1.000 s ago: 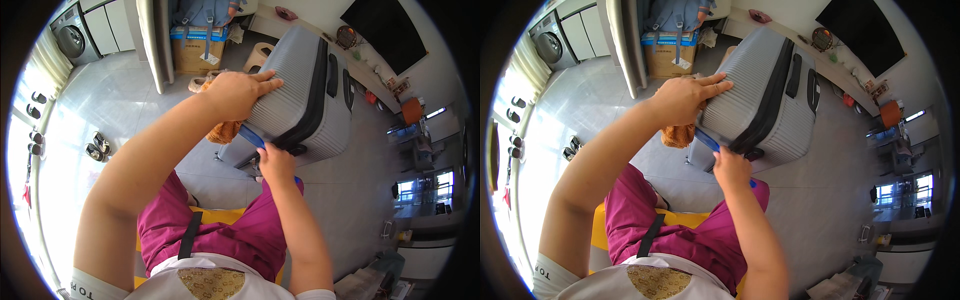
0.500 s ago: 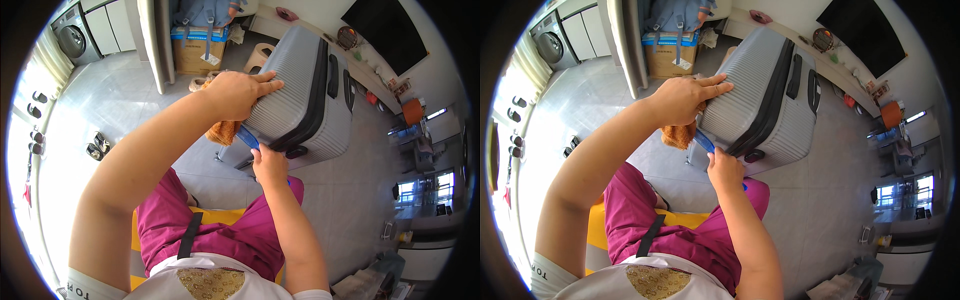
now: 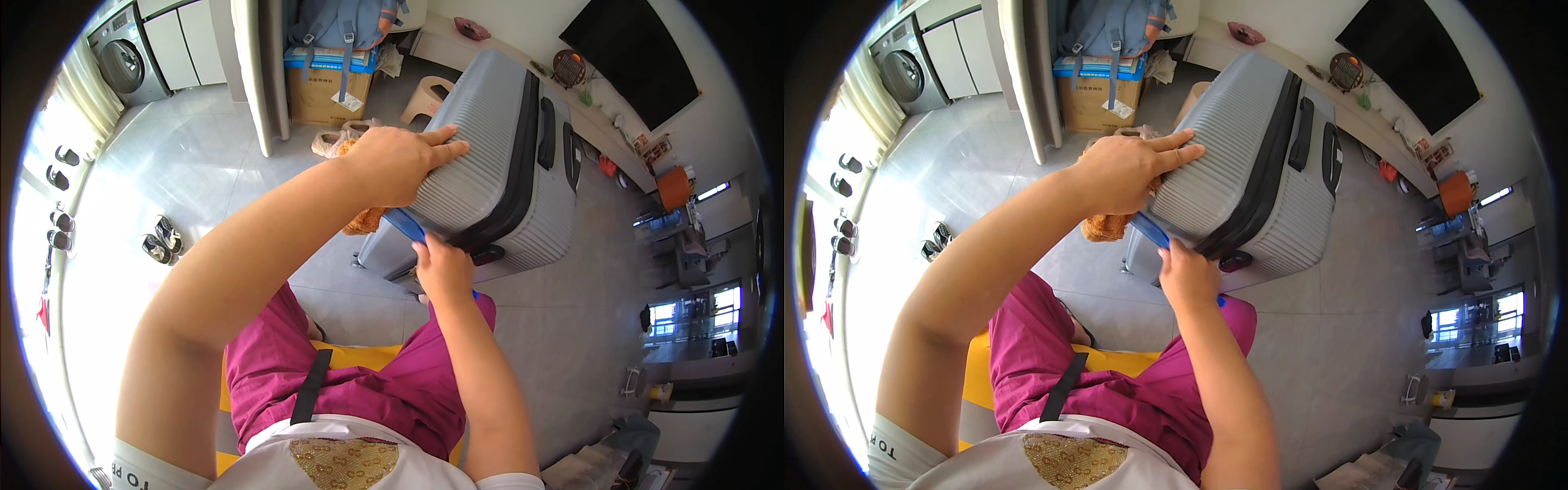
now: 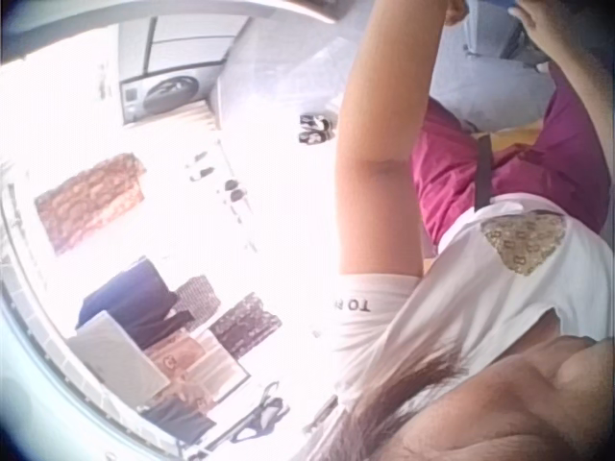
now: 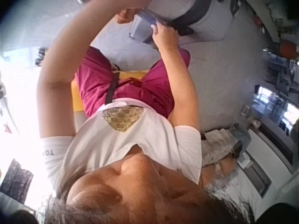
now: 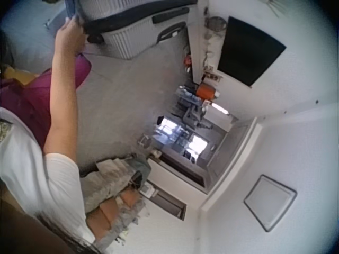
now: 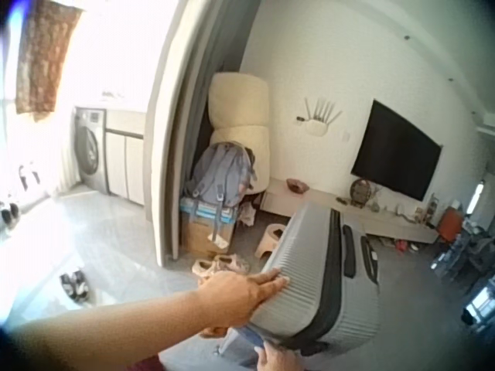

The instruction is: The person cleans a grey suitcase using a blue brush and a brown cloth by brushing the grooved surface and wiping the sides and handle.

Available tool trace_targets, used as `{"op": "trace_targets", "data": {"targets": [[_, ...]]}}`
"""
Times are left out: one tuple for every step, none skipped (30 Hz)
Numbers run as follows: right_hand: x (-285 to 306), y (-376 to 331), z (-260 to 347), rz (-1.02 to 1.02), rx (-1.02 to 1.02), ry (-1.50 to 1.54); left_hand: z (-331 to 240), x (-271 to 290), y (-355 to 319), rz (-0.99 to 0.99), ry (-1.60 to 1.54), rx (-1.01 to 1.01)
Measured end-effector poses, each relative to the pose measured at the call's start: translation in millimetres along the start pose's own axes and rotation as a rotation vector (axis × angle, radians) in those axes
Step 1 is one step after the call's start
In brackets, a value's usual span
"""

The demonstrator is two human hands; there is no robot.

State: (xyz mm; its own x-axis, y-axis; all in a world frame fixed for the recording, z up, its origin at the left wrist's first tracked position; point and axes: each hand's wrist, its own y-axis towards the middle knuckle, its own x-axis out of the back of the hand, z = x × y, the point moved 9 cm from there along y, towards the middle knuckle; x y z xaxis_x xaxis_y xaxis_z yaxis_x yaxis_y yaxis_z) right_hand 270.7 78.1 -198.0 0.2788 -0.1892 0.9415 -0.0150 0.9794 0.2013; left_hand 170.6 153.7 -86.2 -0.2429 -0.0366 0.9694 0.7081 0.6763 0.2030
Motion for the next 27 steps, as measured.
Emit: {"op": "trace_targets", "data": {"targets": [[6, -7, -5, -0.034, 0.025, -0.022, 5, 0, -2, 0.001, -0.002, 0.003], [14, -19, -18, -0.066, 0.047, -0.047, 6, 0, -3, 0.011, -0.012, 0.005], [26, -32, -30, -0.178, 0.12, -0.057, 2, 0, -4, 0.023, -0.024, -0.001], [37, -41, -40, -0.234, 0.129, -0.038, -2, 0, -5, 0.033, -0.035, -0.008], [41, -43, -46, -0.188, 0.105, -0.074, -5, 3, -7, -0.006, -0.02, -0.003], [43, -44, -49, -0.143, 0.081, -0.11, -4, 4, -8, -0.019, -0.008, 0.004], [39, -39, -43, -0.139, 0.108, -0.109, -6, 4, -8, -0.029, 0.004, 0.008], [32, -27, -32, -0.137, 0.132, -0.105, -7, 1, -7, -0.036, 0.018, 0.01], [27, -13, -17, -0.079, 0.088, -0.037, -6, 0, -6, -0.037, 0.009, 0.012], [16, -2, -7, -0.064, 0.066, -0.017, -3, 1, -6, -0.042, 0.005, 0.017], [5, 1, -1, -0.048, 0.045, -0.051, -1, 2, -4, -0.049, 0.0, 0.018], [-5, 3, -2, -0.032, 0.023, -0.084, -1, 2, -2, -0.035, 0.007, 0.021], [-22, -1, -12, 0.017, 0.022, -0.103, 1, 2, -2, -0.022, 0.017, 0.031], [-40, -10, -26, 0.064, 0.016, -0.127, 2, 3, -1, -0.011, 0.023, 0.035], [-51, -19, -35, 0.112, 0.005, -0.152, 0, 2, -1, -0.007, 0.017, 0.03], [-48, -27, -36, 0.105, 0.022, -0.161, 0, 1, -3, -0.003, 0.013, 0.029], [-45, -34, -41, 0.099, 0.042, -0.171, 0, 1, -5, -0.001, 0.008, 0.032], [-41, -35, -44, 0.093, 0.062, -0.182, 0, 5, -5, -0.014, 0.005, 0.031], [-13, -30, -29, -0.015, 0.124, -0.136, 0, 5, -6, -0.015, -0.003, 0.035], [13, -24, -15, -0.15, 0.199, -0.101, 0, 2, -9, -0.012, -0.01, 0.039], [28, -19, -7, -0.209, 0.21, -0.061, 0, 0, -10, -0.022, -0.008, 0.041], [40, -18, -4, -0.269, 0.221, -0.024, 1, -1, -9, -0.037, -0.006, 0.042], [24, -18, -11, -0.217, 0.198, -0.04, -1, 2, -5, -0.063, -0.002, 0.032], [-2, -22, -21, -0.085, 0.14, -0.155, -5, 1, -3, -0.048, -0.003, 0.025], [-20, -23, -33, -0.017, 0.143, -0.183, -7, 3, -3, -0.04, 0.004, 0.022], [-32, -21, -37, 0.055, 0.147, -0.206, -7, 3, -5, -0.025, 0.011, 0.024], [-30, -19, -39, 0.039, 0.167, -0.172, -7, 7, -5, -0.033, 0.011, 0.021]]}}
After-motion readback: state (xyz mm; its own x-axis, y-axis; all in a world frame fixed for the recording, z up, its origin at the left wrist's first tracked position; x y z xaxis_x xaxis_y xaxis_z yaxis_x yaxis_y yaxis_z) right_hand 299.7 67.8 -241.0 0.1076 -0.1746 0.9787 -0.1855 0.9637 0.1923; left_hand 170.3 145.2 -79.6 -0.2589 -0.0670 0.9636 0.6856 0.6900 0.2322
